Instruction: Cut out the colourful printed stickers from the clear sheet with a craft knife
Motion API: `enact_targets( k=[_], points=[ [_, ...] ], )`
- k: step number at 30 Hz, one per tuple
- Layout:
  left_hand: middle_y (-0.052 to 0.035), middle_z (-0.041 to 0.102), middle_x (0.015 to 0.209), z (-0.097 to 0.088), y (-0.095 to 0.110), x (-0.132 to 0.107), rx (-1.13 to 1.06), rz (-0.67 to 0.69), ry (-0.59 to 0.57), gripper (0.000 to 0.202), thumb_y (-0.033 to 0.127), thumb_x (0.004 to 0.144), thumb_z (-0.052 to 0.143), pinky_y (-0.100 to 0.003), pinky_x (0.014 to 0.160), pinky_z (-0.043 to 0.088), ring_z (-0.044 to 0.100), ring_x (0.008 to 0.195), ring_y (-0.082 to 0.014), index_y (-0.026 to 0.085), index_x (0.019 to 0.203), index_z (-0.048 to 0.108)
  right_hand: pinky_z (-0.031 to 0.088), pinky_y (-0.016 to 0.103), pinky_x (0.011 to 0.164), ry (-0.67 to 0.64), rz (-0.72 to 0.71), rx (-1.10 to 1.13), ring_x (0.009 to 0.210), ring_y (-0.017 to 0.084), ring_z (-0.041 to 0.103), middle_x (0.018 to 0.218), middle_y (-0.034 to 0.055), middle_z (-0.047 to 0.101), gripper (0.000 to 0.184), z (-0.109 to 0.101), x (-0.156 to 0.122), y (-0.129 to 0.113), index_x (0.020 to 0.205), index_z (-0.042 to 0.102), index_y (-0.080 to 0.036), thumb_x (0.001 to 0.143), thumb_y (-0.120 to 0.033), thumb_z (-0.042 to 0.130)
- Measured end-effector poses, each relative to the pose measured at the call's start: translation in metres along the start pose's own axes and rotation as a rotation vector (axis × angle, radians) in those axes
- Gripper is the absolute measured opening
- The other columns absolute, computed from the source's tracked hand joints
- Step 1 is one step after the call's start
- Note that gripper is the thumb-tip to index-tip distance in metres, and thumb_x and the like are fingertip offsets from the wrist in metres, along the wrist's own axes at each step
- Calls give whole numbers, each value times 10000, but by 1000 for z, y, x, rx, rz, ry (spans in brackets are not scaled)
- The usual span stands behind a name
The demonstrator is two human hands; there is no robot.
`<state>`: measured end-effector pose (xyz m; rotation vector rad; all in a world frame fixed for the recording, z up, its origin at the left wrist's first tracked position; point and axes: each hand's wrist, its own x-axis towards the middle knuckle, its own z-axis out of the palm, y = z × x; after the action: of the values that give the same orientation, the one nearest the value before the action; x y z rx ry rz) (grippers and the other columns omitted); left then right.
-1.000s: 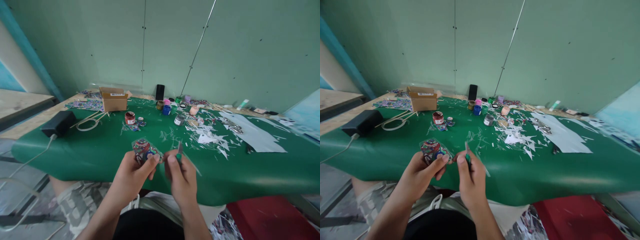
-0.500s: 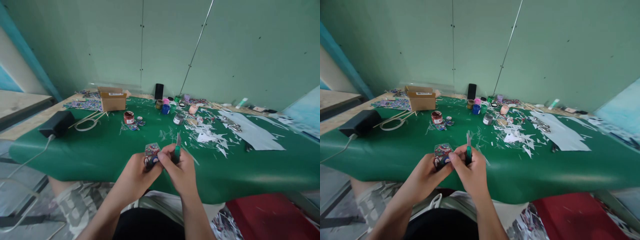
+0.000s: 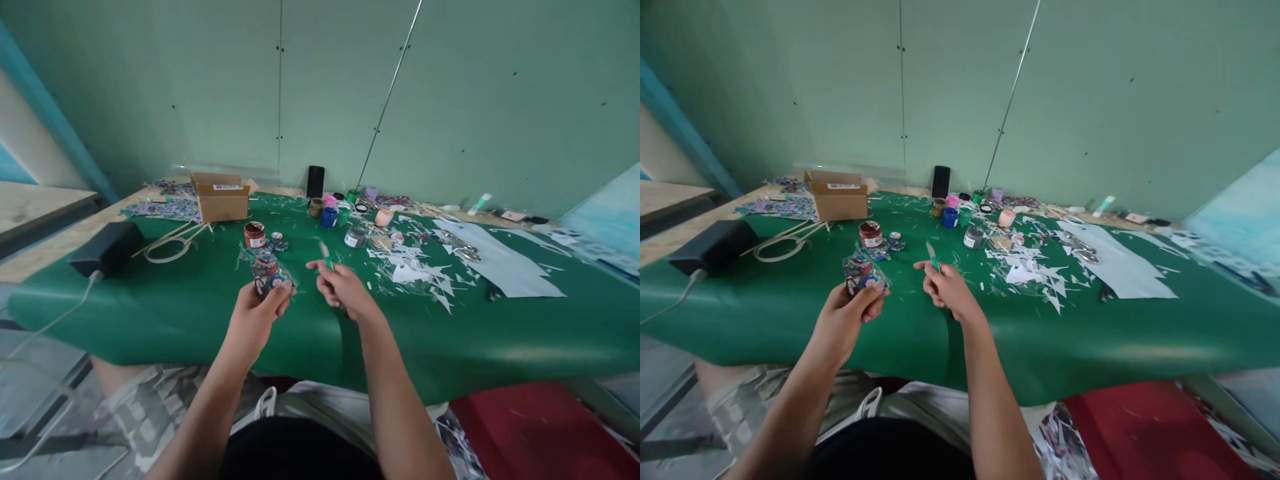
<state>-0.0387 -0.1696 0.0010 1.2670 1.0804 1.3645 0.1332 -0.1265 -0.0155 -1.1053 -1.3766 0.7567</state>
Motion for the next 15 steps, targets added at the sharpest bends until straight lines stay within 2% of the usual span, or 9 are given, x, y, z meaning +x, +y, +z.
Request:
enact_targets(
  k=[3, 6, 9, 12, 15],
  points=[
    [50, 421, 474, 0, -2, 1, 4, -26, -19, 285, 375, 795, 644, -233, 452, 233, 348, 448, -76, 154, 625, 586, 285, 175, 293, -77, 33, -36, 298, 64, 295, 418, -136, 390, 344, 2, -1, -1, 839, 694, -120, 944, -350, 460],
    [44, 452, 494, 0, -1, -1, 7, -14, -21, 257, 356, 800, 648, -228, 457, 260, 371, 463, -76, 148, 653, 611, 376, 191, 424, 4, -42, -166, 392, 81, 429, 515, -79, 477, 293, 6, -22, -15, 954, 684, -162, 964, -323, 440],
    [45, 465, 497, -1, 3, -6, 11, -9, -18, 277, 330, 799, 649, -224, 470, 289, 385, 476, -75, 161, 596, 565, 425, 224, 548, 65, -204, -368, 502, 113, 536, 619, -29, 586, 277, 12, -47, -31, 935, 664, -199, 969, -329, 423],
    [46, 472, 489, -1, 10, -13, 12, 13, -41, 326, 308, 795, 646, -223, 473, 300, 393, 479, -75, 176, 532, 505, 418, 225, 555, -6, -304, -428, 528, 126, 583, 652, -5, 639, 259, 21, -64, -40, 859, 632, -196, 971, -293, 419],
    [47, 479, 481, 0, 17, -20, -3, 49, -39, 314, 277, 777, 650, -222, 475, 311, 403, 483, -79, 181, 514, 506, 409, 229, 541, -16, -382, -459, 527, 138, 605, 630, 1, 647, 244, 29, -71, -44, 850, 617, -188, 963, -228, 405]
  ],
)
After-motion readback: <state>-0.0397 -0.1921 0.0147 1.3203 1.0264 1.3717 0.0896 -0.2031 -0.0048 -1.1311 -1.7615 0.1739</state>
